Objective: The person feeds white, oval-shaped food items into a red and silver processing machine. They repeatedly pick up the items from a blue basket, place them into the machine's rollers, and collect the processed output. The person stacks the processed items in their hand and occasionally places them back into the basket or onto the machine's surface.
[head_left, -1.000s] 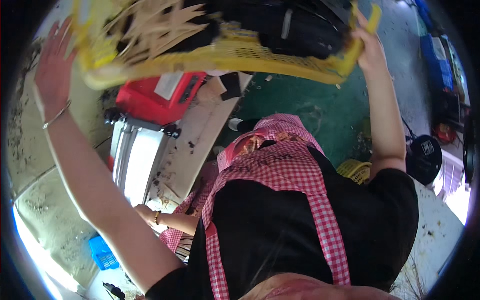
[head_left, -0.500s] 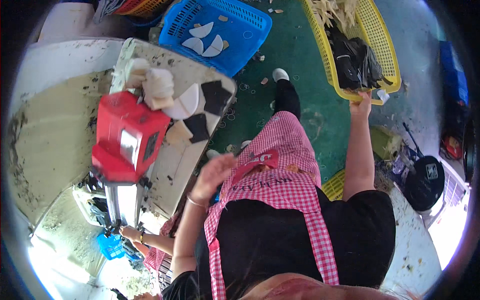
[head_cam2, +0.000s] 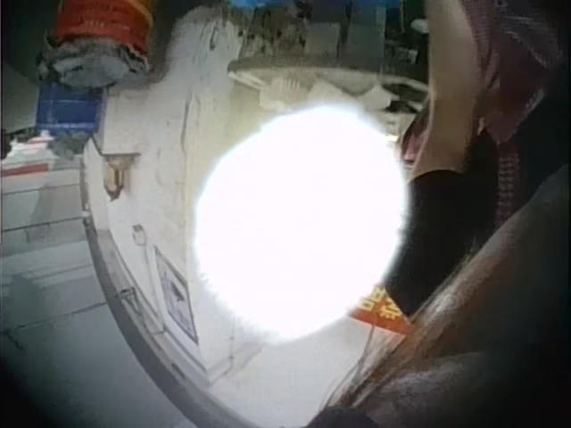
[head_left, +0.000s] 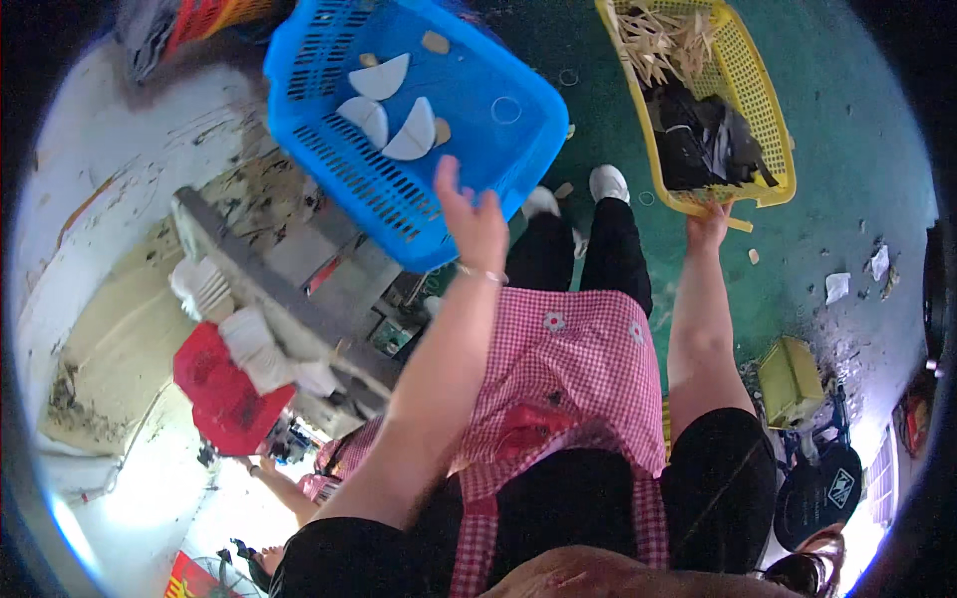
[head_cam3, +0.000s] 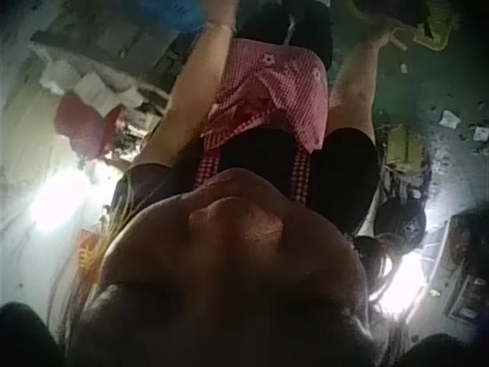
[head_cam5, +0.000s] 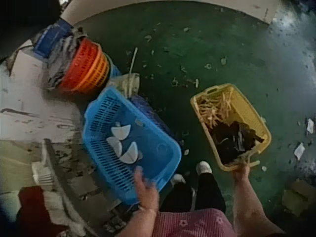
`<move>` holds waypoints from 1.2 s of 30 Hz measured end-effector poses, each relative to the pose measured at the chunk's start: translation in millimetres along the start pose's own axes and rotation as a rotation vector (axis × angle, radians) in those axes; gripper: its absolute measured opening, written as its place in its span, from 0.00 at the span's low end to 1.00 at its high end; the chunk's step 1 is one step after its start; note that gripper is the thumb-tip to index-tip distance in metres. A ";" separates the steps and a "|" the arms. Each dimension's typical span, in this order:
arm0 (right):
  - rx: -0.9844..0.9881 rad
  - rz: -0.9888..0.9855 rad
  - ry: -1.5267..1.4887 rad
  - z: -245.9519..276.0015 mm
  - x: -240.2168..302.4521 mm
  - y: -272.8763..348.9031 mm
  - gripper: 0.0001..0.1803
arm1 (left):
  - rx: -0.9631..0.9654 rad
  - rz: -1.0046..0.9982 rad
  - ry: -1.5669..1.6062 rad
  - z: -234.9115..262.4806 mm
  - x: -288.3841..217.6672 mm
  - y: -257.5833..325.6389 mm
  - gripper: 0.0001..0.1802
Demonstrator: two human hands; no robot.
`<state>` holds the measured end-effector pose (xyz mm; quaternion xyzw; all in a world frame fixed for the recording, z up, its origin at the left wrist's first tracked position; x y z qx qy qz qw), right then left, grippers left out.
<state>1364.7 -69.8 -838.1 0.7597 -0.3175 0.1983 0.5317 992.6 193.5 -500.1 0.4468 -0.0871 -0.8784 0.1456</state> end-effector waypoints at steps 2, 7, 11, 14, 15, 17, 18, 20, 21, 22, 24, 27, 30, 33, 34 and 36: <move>0.016 -0.032 0.004 3.0 -26.0 -36.2 0.50 | -0.175 -0.107 -0.238 2.3 49.6 -82.1 0.40; -0.015 -0.210 -0.062 98.2 -73.5 -115.2 0.24 | -0.012 -0.192 -0.863 -7.8 138.8 -207.4 0.51; -0.224 -0.094 0.707 85.0 -42.7 -108.2 0.30 | -0.012 -0.122 -1.064 0.2 146.3 -222.3 0.60; 0.338 0.234 0.874 -88.0 6.9 -65.4 0.37 | -0.078 -0.051 -0.944 13.2 120.5 -200.5 0.55; 0.498 0.108 0.805 -178.4 9.7 -11.9 0.38 | -0.224 -0.082 -0.843 28.8 111.8 -199.1 0.54; 0.850 -0.036 0.829 -321.0 16.6 88.8 0.41 | -0.348 0.023 -0.716 48.3 140.2 -235.0 0.55; 1.074 -0.035 0.891 -372.7 12.3 130.2 0.42 | -0.404 0.071 -0.649 52.2 154.4 -250.3 0.55; 1.367 -0.048 0.994 -422.8 -12.3 179.8 0.45 | -0.399 0.270 -0.452 61.5 183.3 -281.3 0.60; 1.391 -0.116 1.116 -436.5 -32.3 201.6 0.43 | -0.360 0.362 -0.319 67.5 227.7 -305.5 0.62; 1.387 -0.172 1.253 -441.3 -47.7 210.9 0.42 | -0.345 0.441 -0.240 59.3 241.8 -309.1 0.64; 1.382 -0.287 1.381 -434.5 -63.5 205.1 0.39 | -0.377 0.603 -0.149 44.8 232.8 -296.0 0.67; 1.420 -0.186 1.508 -420.7 -61.9 223.1 0.32 | -0.319 0.618 0.090 39.8 292.4 -279.2 0.51; 1.299 -0.040 1.457 -381.3 -30.0 240.6 0.28 | -0.176 0.549 0.740 -6.2 239.6 -237.4 0.33; 1.314 0.223 1.349 -356.0 13.2 260.8 0.27 | -0.223 0.531 0.733 15.7 157.3 -177.2 0.30; 1.337 0.286 1.347 -355.5 28.6 274.1 0.26 | -0.241 0.477 0.791 26.7 130.3 -161.9 0.30; 1.354 0.382 1.349 -351.4 64.0 306.1 0.25 | -0.126 0.382 0.667 39.3 80.1 -135.0 0.31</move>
Point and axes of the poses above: each hand's wrist, its own y-axis away from the middle knuckle, its own z-axis out of the back of the hand, x = y × z, the point moved 9 cm from there along -y, towards the middle knuckle, and after that the axes turned 8 degrees about z, right-handed, at the moved point
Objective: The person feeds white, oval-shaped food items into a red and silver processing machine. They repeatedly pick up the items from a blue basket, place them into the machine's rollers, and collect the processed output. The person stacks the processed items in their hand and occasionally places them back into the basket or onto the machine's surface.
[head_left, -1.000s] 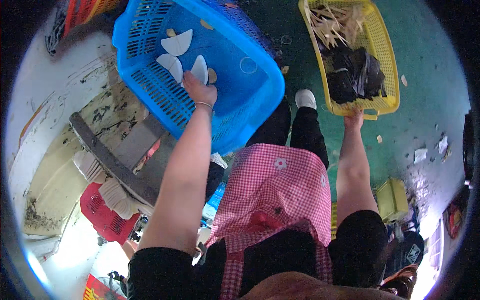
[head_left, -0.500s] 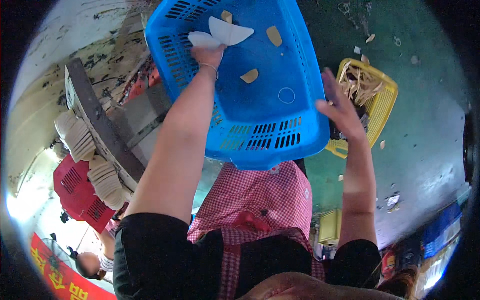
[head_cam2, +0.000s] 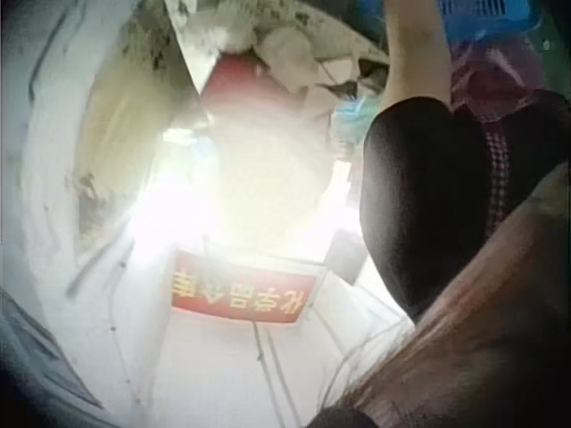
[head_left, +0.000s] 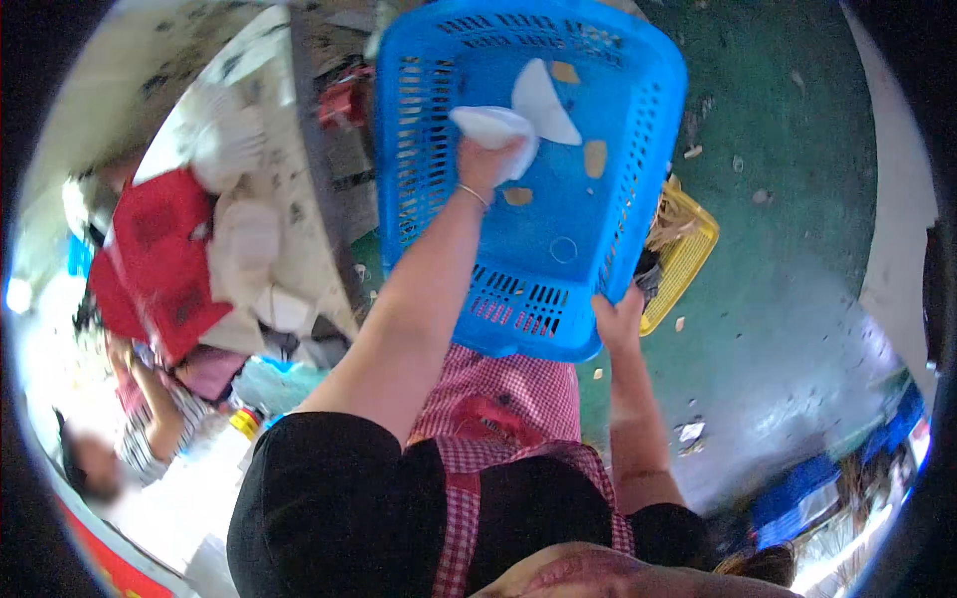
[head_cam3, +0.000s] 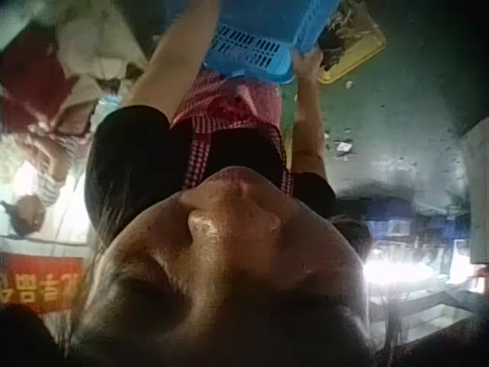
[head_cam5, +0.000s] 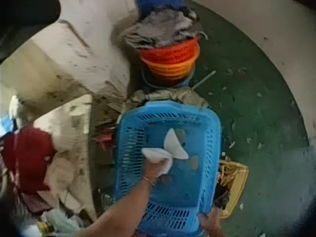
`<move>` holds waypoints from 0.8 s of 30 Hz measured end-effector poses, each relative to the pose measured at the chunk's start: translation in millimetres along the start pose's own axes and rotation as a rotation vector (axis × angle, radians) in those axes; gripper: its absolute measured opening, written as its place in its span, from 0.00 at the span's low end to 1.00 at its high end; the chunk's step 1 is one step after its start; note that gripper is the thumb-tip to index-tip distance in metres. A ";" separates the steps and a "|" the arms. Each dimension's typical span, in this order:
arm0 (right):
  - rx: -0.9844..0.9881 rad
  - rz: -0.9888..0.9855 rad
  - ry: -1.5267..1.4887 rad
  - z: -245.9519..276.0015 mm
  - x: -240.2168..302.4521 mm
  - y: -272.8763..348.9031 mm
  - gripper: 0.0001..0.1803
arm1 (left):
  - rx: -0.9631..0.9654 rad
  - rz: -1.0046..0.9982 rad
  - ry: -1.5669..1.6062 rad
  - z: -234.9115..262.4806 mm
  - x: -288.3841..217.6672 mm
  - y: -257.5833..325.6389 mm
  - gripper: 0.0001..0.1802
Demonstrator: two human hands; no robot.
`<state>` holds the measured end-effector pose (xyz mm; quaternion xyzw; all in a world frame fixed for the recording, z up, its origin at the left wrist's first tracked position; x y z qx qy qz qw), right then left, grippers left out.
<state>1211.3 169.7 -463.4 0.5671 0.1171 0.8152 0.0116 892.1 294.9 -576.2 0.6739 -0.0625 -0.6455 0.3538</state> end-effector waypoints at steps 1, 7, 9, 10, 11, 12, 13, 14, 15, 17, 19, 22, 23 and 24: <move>-0.010 0.009 0.013 7.2 22.6 18.8 0.25 | 0.215 -0.058 0.235 -19.5 -12.2 16.1 0.31; -0.107 -0.184 0.046 39.0 129.0 169.4 0.23 | -0.086 -0.093 -0.302 -66.4 -108.6 135.6 0.70; -0.111 -0.132 0.110 58.1 152.6 199.5 0.24 | 0.056 -0.041 -0.225 -66.2 -119.5 188.4 0.67; -0.116 -0.105 0.139 65.3 164.9 209.6 0.25 | 0.128 -0.020 -0.187 -64.0 -127.6 213.6 0.65; -0.153 0.010 0.159 77.7 187.9 215.0 0.26 | 0.156 -0.098 -0.196 -58.3 -143.5 244.9 0.62; -0.179 0.119 0.168 84.4 200.1 209.8 0.27 | 0.173 -0.167 -0.215 -45.4 -148.0 268.9 0.60; -0.202 0.229 0.175 90.2 213.4 203.3 0.27 | 0.187 -0.235 -0.232 -28.7 -152.4 290.7 0.57; -0.219 0.243 0.228 91.2 222.1 199.4 0.29 | 0.201 -0.348 -0.245 -2.2 -162.2 314.7 0.55; -0.226 0.247 0.286 99.0 238.9 196.6 0.30 | 0.213 -0.445 -0.257 27.2 -172.3 348.5 0.53; -0.298 0.436 0.465 101.2 282.7 186.7 0.24 | 0.229 -0.637 -0.242 93.6 -185.5 409.9 0.50; -0.387 0.579 0.522 100.6 327.3 176.0 0.25 | 0.266 -0.648 -0.141 165.9 -183.8 455.9 0.49; -0.520 0.826 0.593 82.9 402.3 175.7 0.24 | 0.228 -0.583 -0.133 279.5 -150.0 509.6 0.49; -0.554 0.923 0.619 81.9 423.6 175.3 0.24 | 0.186 -0.474 -0.047 320.3 -124.7 518.5 0.49; -0.620 0.993 0.677 73.4 448.2 176.7 0.24 | 0.139 -0.356 0.037 357.3 -95.4 532.7 0.48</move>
Point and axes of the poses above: each hand's wrist, its own y-axis away from the middle knuckle, its own z-axis out of the back of the hand, x = y × z, the point moved 9 cm from there along -y, towards the middle knuckle, and after that the axes turned 8 degrees about z, right-handed, at the moved point
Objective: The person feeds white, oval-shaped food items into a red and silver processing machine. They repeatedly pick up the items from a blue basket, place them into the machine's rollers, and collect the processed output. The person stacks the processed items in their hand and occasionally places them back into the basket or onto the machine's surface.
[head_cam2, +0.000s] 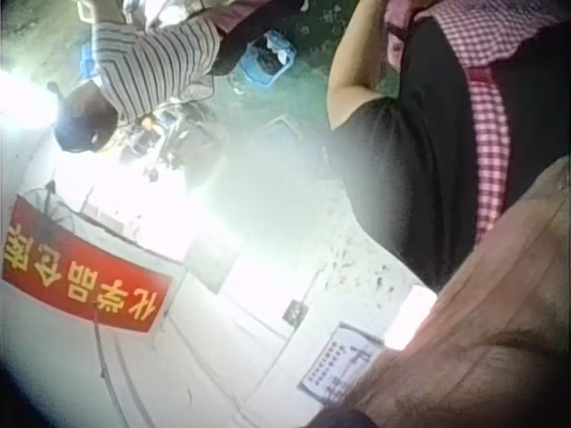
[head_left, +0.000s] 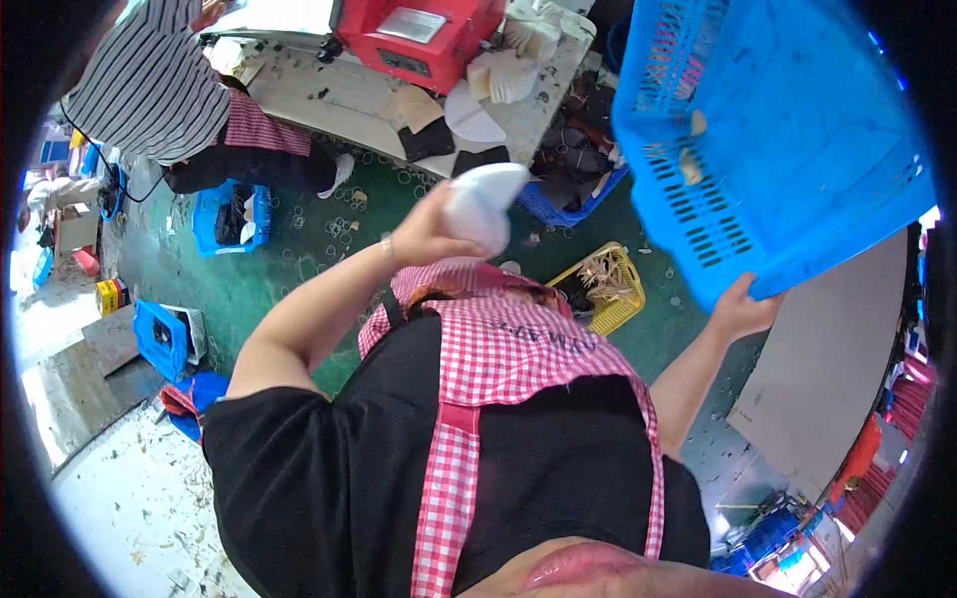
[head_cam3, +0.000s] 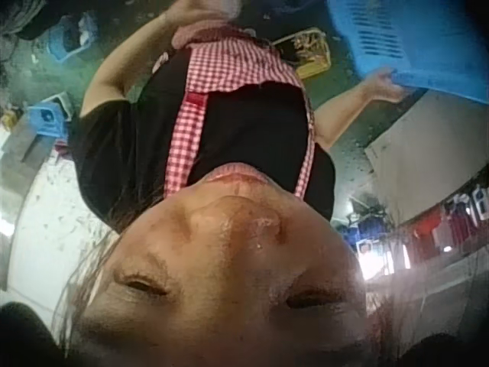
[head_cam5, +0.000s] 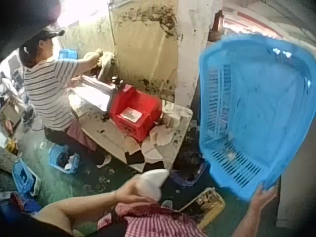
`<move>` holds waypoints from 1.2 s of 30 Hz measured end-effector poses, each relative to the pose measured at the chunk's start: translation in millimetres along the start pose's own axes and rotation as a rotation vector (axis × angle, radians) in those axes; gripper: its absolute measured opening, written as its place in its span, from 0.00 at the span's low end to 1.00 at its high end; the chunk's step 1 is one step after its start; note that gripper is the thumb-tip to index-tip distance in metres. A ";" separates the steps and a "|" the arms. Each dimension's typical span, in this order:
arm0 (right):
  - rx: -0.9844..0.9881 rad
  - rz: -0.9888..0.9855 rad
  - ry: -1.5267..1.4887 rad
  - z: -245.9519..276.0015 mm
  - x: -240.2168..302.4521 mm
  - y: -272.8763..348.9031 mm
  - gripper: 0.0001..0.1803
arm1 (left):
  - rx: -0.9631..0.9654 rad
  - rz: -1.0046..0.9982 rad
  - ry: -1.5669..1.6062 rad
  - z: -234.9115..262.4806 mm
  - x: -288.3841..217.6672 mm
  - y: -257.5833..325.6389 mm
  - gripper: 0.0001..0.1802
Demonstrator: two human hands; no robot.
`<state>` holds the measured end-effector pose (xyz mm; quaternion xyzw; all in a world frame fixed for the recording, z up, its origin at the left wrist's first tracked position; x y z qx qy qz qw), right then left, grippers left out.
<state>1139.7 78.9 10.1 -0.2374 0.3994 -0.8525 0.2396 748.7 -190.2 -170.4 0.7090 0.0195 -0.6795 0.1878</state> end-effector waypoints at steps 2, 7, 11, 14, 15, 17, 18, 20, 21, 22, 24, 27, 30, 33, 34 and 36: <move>-0.122 0.167 0.144 9.5 37.8 -44.4 0.23 | -0.141 0.152 -0.031 62.9 12.8 46.5 0.47; -0.372 0.407 0.137 -4.9 163.4 -113.7 0.22 | -0.405 0.315 0.083 191.1 77.6 149.3 0.44; -0.473 0.488 0.228 -28.4 220.8 -141.0 0.25 | -0.506 0.330 0.193 257.1 118.6 195.9 0.41; -0.525 0.514 0.220 -38.2 249.6 -153.4 0.26 | -0.488 0.311 0.193 294.7 110.0 198.6 0.40; -0.537 0.509 0.211 -40.5 260.4 -154.9 0.26 | -0.483 0.324 0.189 306.2 108.8 196.0 0.40; -0.552 0.490 0.223 -47.0 272.7 -162.2 0.27 | -0.453 0.311 0.170 326.1 106.7 181.3 0.41; -0.556 0.513 0.216 -50.1 279.7 -166.5 0.27 | -0.438 0.308 0.149 332.7 106.0 174.9 0.41; -0.566 0.563 0.204 -58.5 294.6 -175.9 0.28 | -0.408 0.300 0.110 340.5 104.2 161.8 0.42; -0.576 0.594 0.188 -67.5 306.1 -183.6 0.30 | -0.419 0.277 0.075 349.3 116.7 160.6 0.42; -0.586 0.611 0.194 -73.9 313.5 -193.2 0.30 | -0.443 0.249 0.029 359.2 129.5 153.8 0.41; -0.585 0.638 0.173 -102.8 333.9 -207.5 0.31 | -0.504 0.253 -0.066 376.9 143.4 144.1 0.40; -0.552 0.670 0.171 -145.7 345.6 -230.6 0.32 | -0.542 0.314 -0.373 400.6 122.7 123.5 0.37; -0.416 0.546 0.052 -215.0 355.6 -251.5 0.30 | -0.539 0.331 -0.393 408.8 106.6 104.2 0.34; -0.347 0.401 -0.053 -302.1 370.2 -262.8 0.27 | -0.527 0.372 -0.368 417.9 99.9 94.0 0.34; -0.277 0.301 -0.070 -335.9 368.1 -264.5 0.25 | -0.530 0.381 -0.360 420.7 101.0 89.1 0.34; -0.123 0.099 -0.104 -412.7 351.7 -255.4 0.20 | -0.503 0.389 -0.376 423.4 88.8 72.0 0.36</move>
Point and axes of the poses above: each hand's wrist, its own y-axis away from the middle knuckle, its own z-axis out of the back of the hand, x = y × z, the point moved 9 cm from there along -y, towards the middle knuckle, and after that the axes turned 8 degrees about z, right-handed, at the moved point
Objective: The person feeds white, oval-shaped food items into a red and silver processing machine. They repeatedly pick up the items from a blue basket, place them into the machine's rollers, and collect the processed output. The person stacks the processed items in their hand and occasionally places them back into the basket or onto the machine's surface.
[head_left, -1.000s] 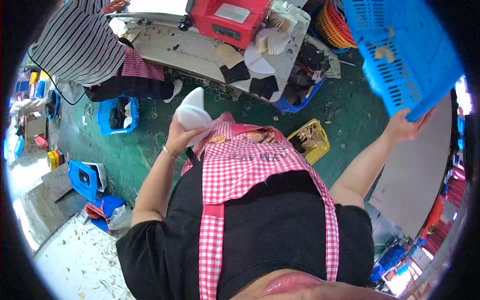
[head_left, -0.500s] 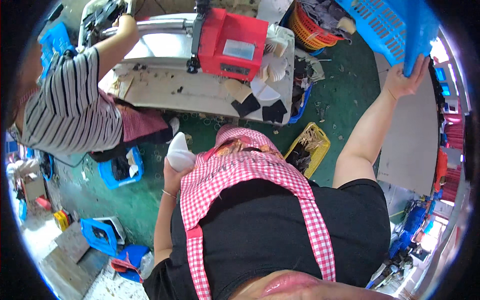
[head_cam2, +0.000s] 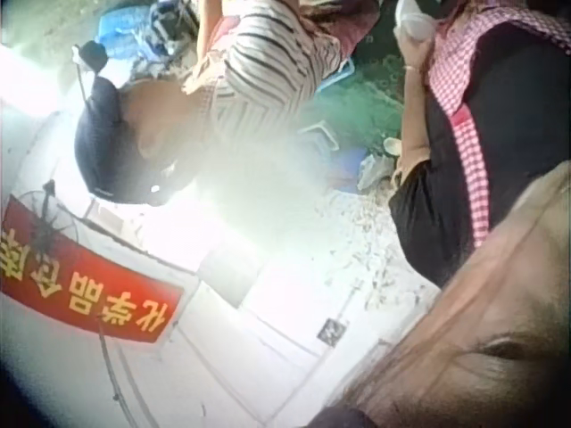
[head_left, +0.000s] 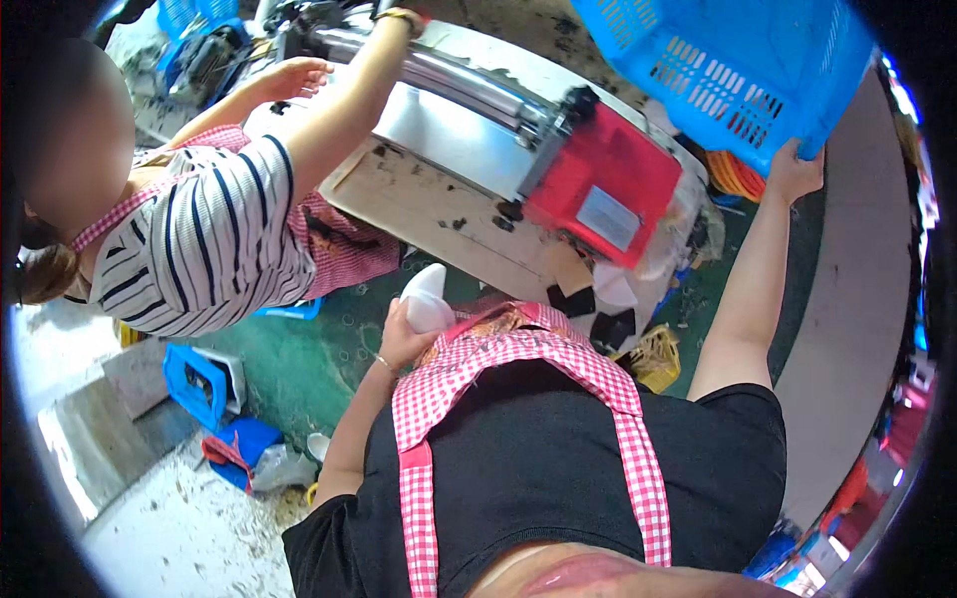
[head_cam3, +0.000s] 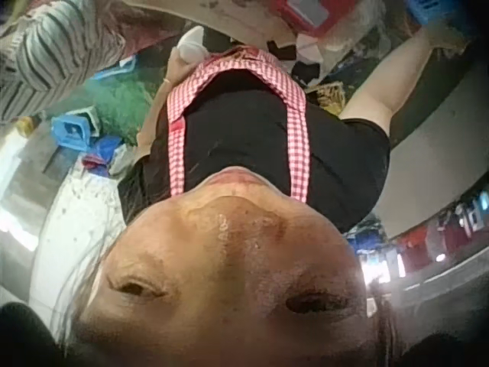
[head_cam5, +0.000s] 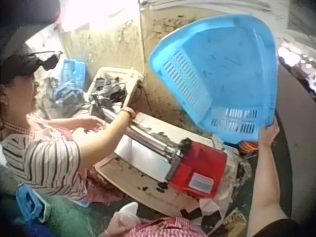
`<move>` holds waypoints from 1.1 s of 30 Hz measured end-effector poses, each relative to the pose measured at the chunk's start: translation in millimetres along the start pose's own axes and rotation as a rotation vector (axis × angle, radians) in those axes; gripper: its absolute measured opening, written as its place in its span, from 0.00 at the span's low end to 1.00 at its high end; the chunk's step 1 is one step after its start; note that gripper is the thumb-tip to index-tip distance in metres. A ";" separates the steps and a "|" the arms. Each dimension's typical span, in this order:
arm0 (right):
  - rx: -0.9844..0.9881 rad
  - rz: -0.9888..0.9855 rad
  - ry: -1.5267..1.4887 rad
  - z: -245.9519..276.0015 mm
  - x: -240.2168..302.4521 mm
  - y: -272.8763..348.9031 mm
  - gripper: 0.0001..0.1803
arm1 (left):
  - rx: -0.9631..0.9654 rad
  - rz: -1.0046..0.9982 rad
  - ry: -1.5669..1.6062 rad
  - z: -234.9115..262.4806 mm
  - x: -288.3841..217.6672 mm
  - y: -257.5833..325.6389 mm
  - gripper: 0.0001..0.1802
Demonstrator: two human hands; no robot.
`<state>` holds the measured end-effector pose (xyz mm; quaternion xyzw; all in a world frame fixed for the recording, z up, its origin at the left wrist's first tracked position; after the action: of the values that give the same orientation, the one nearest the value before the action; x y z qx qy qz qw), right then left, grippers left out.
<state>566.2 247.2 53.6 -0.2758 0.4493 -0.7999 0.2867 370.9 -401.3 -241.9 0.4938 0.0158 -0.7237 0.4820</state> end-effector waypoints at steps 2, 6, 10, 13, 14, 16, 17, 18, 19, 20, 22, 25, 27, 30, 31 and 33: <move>0.008 -0.023 -0.076 -66.4 -11.8 30.4 0.17 | -0.001 0.001 -0.012 -1.6 -5.9 -11.6 0.36; 0.105 -0.223 -0.242 -164.4 -15.5 71.4 0.14 | 0.043 0.042 -0.100 -6.9 -30.2 -33.1 0.38; 0.096 -0.612 -0.758 -223.2 -15.2 115.4 0.15 | 0.107 0.103 -0.060 -19.0 -40.2 -52.2 0.40; 0.261 -0.671 -0.815 -257.2 -26.9 151.2 0.21 | 0.157 0.069 -0.050 -27.1 -45.4 -66.2 0.41; 0.324 -0.726 -0.863 -261.0 -23.7 161.8 0.22 | 0.169 0.062 -0.041 -31.3 -47.5 -68.7 0.42; 0.449 -0.837 -0.955 -265.2 -14.1 187.6 0.25 | 0.185 0.051 -0.045 -37.8 -50.4 -73.3 0.43; 0.526 -0.883 -0.996 -270.1 -13.2 195.5 0.28 | 0.201 0.047 -0.054 -41.9 -52.1 -77.1 0.43; 0.602 -0.930 -1.036 -274.2 -12.5 203.9 0.30 | 0.217 0.043 -0.064 -45.8 -54.0 -80.6 0.44; 0.679 -0.978 -1.076 -277.2 -12.0 212.5 0.33 | 0.211 0.043 -0.056 -47.7 -56.1 -84.5 0.43; 0.714 -1.025 -1.090 -277.5 -17.2 220.7 0.35 | 0.206 0.042 -0.049 -49.5 -62.6 -87.3 0.43; 0.782 -1.121 -1.119 -276.5 -26.9 237.5 0.41 | 0.212 0.023 -0.051 -55.5 -66.0 -91.0 0.42; 0.899 -1.180 -1.114 -263.4 -13.5 244.4 0.45 | 0.258 0.053 -0.082 -63.1 -61.1 -90.2 0.42; 0.981 -1.237 -1.189 -271.6 -20.0 259.8 0.45 | 0.255 0.059 -0.104 -66.5 -57.6 -90.7 0.42; 1.167 -1.277 -1.160 -265.5 5.0 269.1 0.45 | 0.239 0.020 -0.067 -71.6 -60.0 -88.2 0.42; 1.239 -1.284 -1.124 -258.6 19.0 268.8 0.45 | 0.221 -0.038 -0.039 -72.8 -61.1 -86.9 0.42; 1.332 -1.140 -0.938 -258.8 14.0 265.1 0.45 | 0.251 -0.084 -0.056 -73.8 -61.0 -90.7 0.42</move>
<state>431.7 267.9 -291.3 -0.5217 -0.4502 -0.7171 0.1043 360.8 -274.3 -276.2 0.5285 -0.0674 -0.7532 0.3858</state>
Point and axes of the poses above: each hand's wrist, its own y-axis away from the middle knuckle, its own z-axis out of the back of the hand, x = y × z, the point moved 9 cm from there along -y, towards the middle knuckle, and after that the axes turned 8 degrees about z, right-handed, at the moved point
